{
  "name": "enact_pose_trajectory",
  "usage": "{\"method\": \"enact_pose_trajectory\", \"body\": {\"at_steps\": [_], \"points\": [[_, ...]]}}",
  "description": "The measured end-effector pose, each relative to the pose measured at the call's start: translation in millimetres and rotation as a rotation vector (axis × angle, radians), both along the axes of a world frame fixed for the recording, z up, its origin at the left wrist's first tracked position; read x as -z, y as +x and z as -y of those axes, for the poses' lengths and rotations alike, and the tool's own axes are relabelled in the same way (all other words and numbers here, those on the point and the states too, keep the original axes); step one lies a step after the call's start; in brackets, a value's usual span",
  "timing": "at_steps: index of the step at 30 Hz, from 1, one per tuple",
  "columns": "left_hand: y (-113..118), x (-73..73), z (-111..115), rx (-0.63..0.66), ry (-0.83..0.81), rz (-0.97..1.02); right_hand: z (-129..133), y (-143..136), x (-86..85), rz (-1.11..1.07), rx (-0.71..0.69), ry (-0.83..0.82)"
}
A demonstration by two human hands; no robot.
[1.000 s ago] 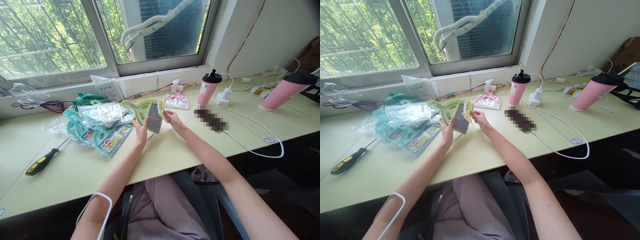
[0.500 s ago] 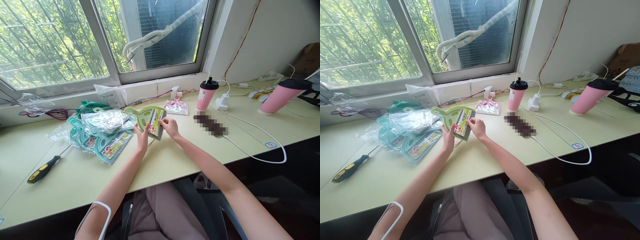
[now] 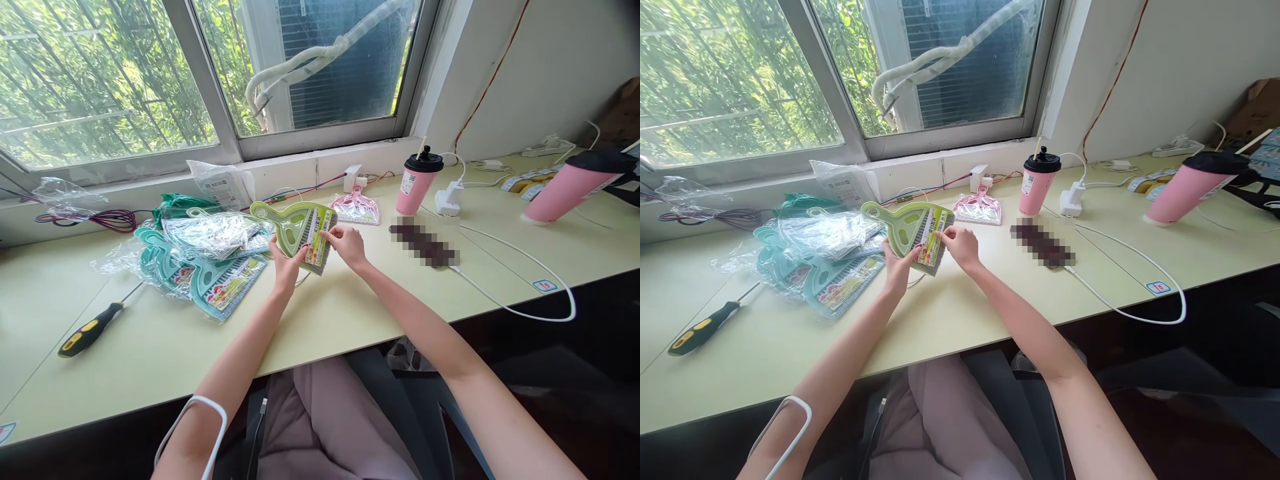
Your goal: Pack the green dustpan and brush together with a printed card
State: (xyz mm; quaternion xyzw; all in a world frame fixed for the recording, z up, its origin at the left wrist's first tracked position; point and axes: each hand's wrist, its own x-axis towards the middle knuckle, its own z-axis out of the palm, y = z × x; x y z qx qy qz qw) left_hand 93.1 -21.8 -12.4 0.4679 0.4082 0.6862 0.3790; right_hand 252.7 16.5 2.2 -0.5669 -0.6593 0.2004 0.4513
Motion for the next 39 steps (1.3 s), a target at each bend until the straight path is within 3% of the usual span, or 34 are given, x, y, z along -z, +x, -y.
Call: {"method": "enact_pose_trajectory", "body": {"at_steps": [5, 8, 11, 15, 17, 20, 23, 39], "points": [[0.0, 0.0, -0.7, -0.008, -0.006, 0.008, 2.5, -2.6, 1.9, 0.156, 0.032, 0.043], [-1.1, 1.2, -1.6, -0.012, -0.015, 0.016, 3.5, -2.3, 1.1, 0.141, 0.037, 0.030], [-1.5, 2.2, -1.8, -0.005, -0.017, 0.018, 1.2, -1.4, 1.8, -0.021, 0.072, -0.014], [-0.7, 1.7, -1.4, 0.007, -0.016, 0.005, -8.6, -0.4, 10.1, -0.412, 0.108, -0.083], [-0.3, 1.9, -1.4, 0.006, -0.008, -0.011, -13.1, -0.5, 15.1, -0.588, 0.043, -0.203], [-0.3, 3.5, -2.0, 0.024, -0.012, 0.009, -14.9, -1.8, 17.8, -0.772, -0.228, -0.426], [-0.6, 5.4, -3.0, 0.037, -0.055, 0.085, -12.4, -3.4, 14.5, -0.884, -0.393, -0.498], [1.3, 5.3, -3.2, 0.064, 0.035, 0.053, -10.7, -1.0, 6.6, -0.928, -0.356, -0.467]]}}
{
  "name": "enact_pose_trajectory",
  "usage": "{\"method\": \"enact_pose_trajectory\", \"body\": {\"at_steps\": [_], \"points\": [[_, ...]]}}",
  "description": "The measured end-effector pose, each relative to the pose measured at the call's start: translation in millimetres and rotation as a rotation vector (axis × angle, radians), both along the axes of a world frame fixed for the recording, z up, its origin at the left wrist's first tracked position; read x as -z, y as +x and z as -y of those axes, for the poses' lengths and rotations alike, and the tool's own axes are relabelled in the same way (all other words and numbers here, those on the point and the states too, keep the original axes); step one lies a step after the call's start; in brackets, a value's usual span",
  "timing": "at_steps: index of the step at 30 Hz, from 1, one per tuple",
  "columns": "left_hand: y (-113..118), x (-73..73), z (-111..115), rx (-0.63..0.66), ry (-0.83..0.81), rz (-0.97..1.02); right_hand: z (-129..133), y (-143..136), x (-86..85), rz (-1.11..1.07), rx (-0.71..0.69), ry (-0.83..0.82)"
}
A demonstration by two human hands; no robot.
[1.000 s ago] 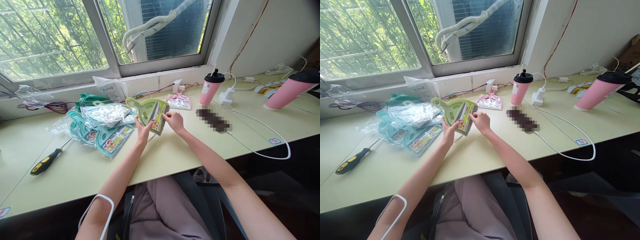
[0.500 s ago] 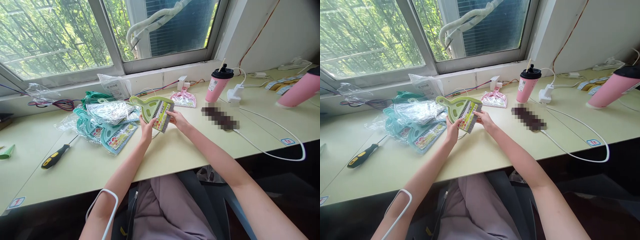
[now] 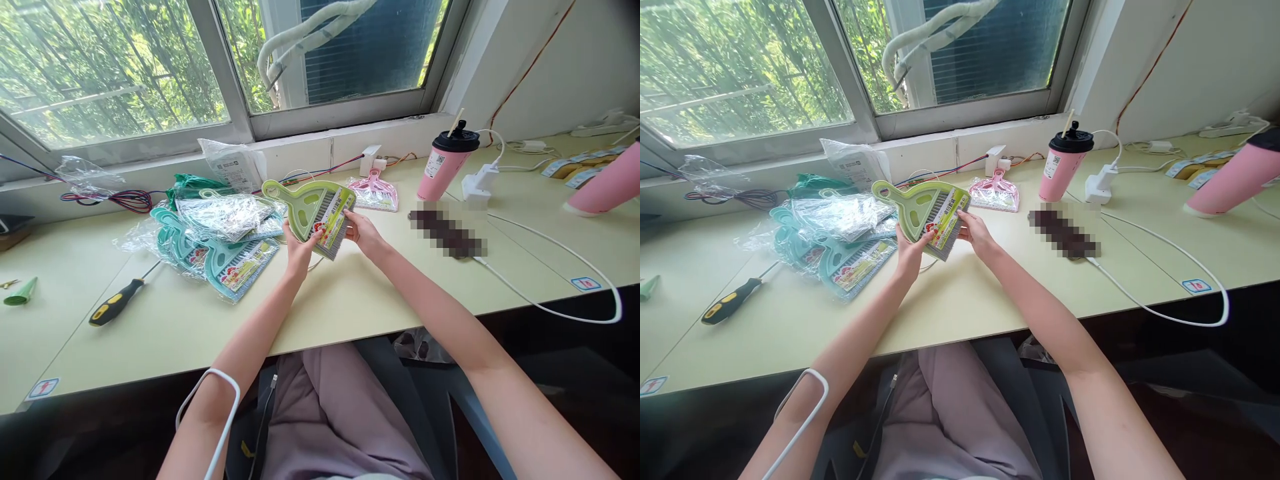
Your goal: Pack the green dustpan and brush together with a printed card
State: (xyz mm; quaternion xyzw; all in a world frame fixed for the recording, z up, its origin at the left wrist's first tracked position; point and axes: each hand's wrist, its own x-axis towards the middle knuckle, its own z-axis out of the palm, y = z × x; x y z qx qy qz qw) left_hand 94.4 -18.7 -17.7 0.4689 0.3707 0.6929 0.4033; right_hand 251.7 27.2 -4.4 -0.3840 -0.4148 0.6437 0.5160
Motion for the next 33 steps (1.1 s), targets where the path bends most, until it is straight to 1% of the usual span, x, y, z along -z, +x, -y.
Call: {"method": "enact_pose_trajectory", "body": {"at_steps": [4, 7, 10, 13, 16, 19, 27, 33], "points": [[-0.5, -1.4, -0.8, -0.026, 0.056, -0.006, 2.3, -2.1, 0.8, 0.024, -0.086, 0.054], [-1.2, -1.0, -1.5, -0.026, 0.056, 0.006, 5.5, -5.4, 2.4, 0.008, -0.128, 0.037], [-1.6, 0.3, -1.7, -0.018, 0.023, 0.018, 7.8, -7.9, 2.8, -0.027, -0.113, 0.001], [-1.4, 1.3, -2.1, -0.039, 0.021, 0.010, 8.6, -8.8, 1.7, -0.047, -0.096, -0.017], [-0.3, 1.1, -1.8, -0.061, 0.005, 0.000, 8.7, -9.0, 0.2, -0.054, -0.083, -0.042], [1.1, 0.1, -0.3, -0.055, -0.030, 0.016, 9.7, -9.1, -0.8, -0.066, -0.075, -0.058], [-0.1, -0.7, 2.6, -0.025, -0.037, 0.054, 13.7, -11.0, 0.3, -0.054, -0.048, -0.034], [-2.1, 2.1, -2.2, -0.030, -0.055, -0.004, 10.8, -9.8, 5.0, -0.067, -0.031, -0.012]]}}
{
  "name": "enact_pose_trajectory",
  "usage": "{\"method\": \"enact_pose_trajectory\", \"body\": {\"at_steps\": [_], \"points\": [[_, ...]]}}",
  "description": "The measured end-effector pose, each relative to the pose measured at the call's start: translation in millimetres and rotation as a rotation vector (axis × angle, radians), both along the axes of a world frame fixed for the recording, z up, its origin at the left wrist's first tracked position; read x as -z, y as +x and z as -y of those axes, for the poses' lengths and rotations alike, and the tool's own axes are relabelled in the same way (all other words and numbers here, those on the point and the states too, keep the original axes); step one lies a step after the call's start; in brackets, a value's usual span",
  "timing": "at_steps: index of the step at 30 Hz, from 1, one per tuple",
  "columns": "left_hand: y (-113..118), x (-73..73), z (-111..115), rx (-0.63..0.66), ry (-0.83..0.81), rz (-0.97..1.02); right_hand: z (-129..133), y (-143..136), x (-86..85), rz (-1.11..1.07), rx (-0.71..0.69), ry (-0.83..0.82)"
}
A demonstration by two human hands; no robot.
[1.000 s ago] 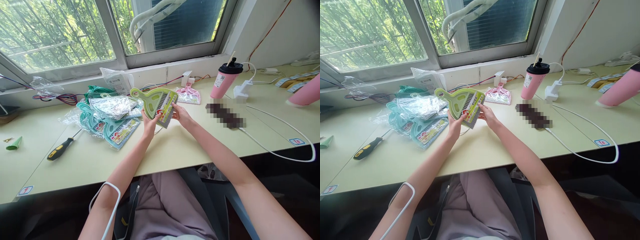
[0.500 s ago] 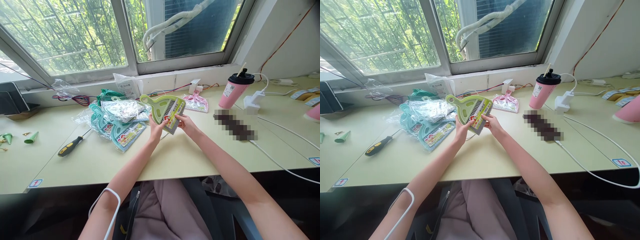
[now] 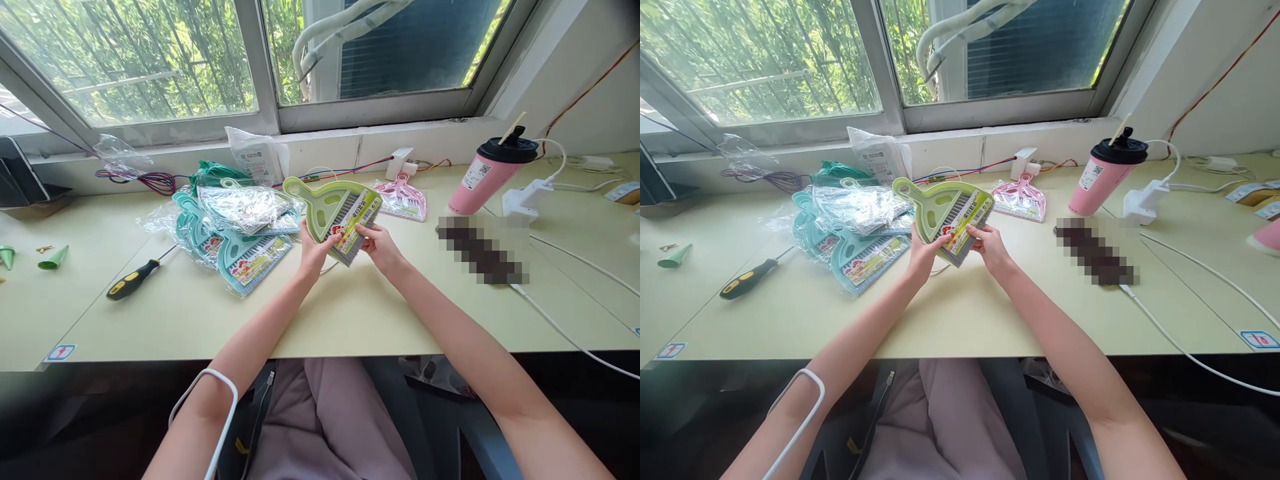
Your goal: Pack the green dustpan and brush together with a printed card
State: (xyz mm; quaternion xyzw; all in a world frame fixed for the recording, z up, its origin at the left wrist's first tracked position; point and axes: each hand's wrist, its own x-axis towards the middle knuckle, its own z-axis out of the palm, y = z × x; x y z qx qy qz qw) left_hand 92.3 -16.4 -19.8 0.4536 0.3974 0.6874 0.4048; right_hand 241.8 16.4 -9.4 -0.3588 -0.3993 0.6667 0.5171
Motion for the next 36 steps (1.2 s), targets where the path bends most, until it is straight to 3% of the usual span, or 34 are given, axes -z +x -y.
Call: {"method": "enact_pose_trajectory", "body": {"at_steps": [5, 8, 10, 13, 15, 17, 20, 24, 36], "points": [[0.5, 1.3, -1.6, 0.020, 0.004, -0.075, -1.9, 1.7, 0.5, -0.008, -0.004, 0.018], [-7.4, -3.1, -1.7, -0.075, 0.005, -0.219, -4.9, 4.9, -0.7, -0.013, 0.014, 0.029], [-21.8, -7.7, -3.5, -0.264, 0.040, -0.425, -8.7, 9.1, -1.0, -0.024, 0.058, 0.018], [-55.5, -12.6, -9.1, -0.564, 0.077, -0.895, -15.9, 17.1, 0.7, -0.040, 0.144, -0.012], [-79.0, -12.5, -13.3, -0.612, 0.015, -1.153, -20.2, 21.8, 3.3, -0.044, 0.184, -0.019], [-96.8, -10.7, -16.5, -0.642, -0.078, -1.276, -23.1, 25.2, 6.1, -0.046, 0.204, -0.022], [-108.7, -9.4, -18.4, -0.704, -0.131, -1.332, -25.4, 27.5, 9.0, -0.042, 0.226, -0.044], [-107.8, -12.5, -17.4, -0.798, -0.125, -1.344, -26.7, 27.6, 10.6, -0.037, 0.228, -0.070], [-105.3, -16.1, -13.9, -0.775, -0.112, -1.345, -23.5, 26.5, 9.1, 0.030, 0.168, -0.049]]}}
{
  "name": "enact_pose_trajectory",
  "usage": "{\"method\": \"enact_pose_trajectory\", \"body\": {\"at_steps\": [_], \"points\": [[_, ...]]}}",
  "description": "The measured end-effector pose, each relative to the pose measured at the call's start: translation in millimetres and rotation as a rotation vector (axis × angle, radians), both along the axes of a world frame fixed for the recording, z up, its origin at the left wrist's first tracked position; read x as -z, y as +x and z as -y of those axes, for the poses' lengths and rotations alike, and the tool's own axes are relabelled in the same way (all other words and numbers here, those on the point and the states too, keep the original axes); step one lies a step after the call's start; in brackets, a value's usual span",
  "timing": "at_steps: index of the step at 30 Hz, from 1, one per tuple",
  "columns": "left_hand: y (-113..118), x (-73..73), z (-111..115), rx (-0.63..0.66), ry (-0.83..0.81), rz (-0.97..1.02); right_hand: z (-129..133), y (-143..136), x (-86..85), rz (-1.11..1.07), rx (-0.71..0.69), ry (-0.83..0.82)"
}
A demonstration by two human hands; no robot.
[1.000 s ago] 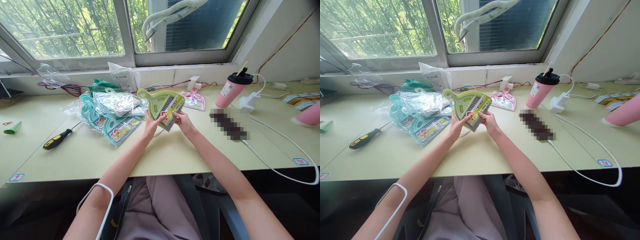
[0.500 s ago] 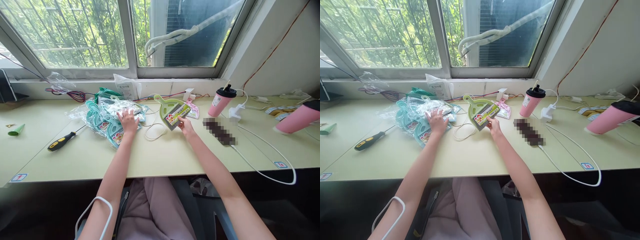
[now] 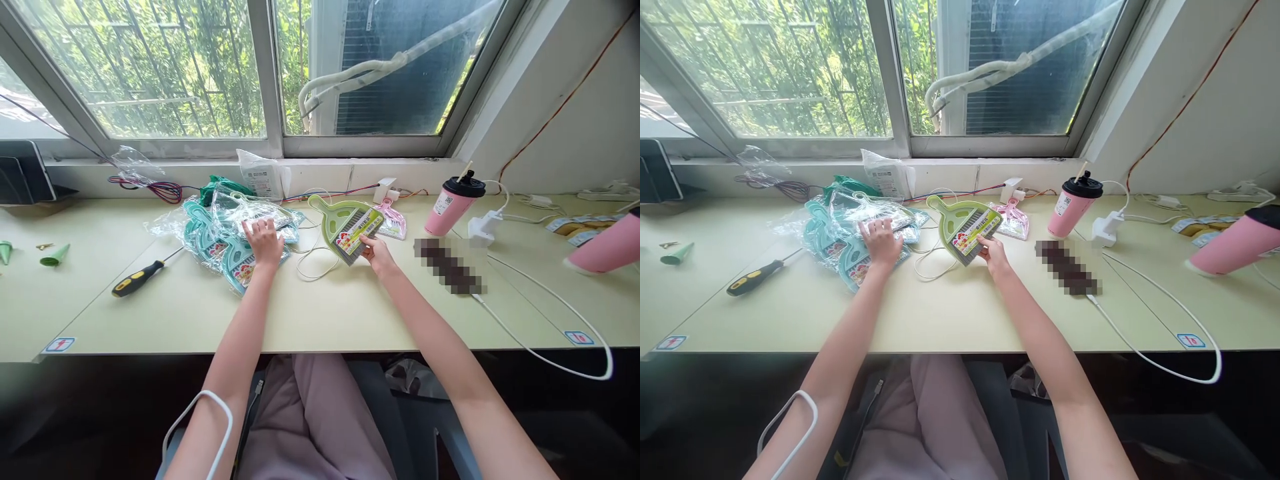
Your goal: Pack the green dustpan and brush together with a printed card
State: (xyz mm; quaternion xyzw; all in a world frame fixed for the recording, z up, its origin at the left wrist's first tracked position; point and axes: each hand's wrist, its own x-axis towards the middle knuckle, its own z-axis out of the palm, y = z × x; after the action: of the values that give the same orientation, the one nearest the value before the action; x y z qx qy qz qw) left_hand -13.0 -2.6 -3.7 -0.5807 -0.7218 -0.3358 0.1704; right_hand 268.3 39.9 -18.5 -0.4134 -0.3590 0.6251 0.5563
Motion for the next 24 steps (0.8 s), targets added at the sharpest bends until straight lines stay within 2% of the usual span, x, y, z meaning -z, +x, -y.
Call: {"method": "enact_pose_trajectory", "body": {"at_steps": [4, 8, 10, 14, 17, 20, 24], "points": [[-2.7, 0.3, 0.0, 0.004, 0.000, -0.035, 0.0, -0.2, 0.0, 0.004, -0.011, 0.003], [-3.0, -1.8, 0.9, 0.055, 0.015, 0.011, -1.2, 0.8, 1.5, 0.006, -0.014, 0.001], [1.4, -4.3, 2.2, 0.162, 0.035, 0.055, -2.2, 1.4, 1.9, 0.005, -0.004, -0.004], [19.9, -9.2, 7.0, 0.511, 0.055, 0.138, -5.3, 5.2, -0.2, -0.040, 0.048, 0.006], [31.2, -11.3, 12.6, 0.616, 0.037, 0.114, -8.6, 11.8, -4.9, -0.099, 0.117, 0.010], [28.8, -13.9, 17.5, 0.502, 0.092, 0.116, -10.7, 18.8, -10.0, -0.129, 0.158, -0.003], [7.5, -22.6, 19.4, 0.155, 0.194, 0.204, -7.6, 20.1, -13.5, -0.098, 0.135, -0.024]]}}
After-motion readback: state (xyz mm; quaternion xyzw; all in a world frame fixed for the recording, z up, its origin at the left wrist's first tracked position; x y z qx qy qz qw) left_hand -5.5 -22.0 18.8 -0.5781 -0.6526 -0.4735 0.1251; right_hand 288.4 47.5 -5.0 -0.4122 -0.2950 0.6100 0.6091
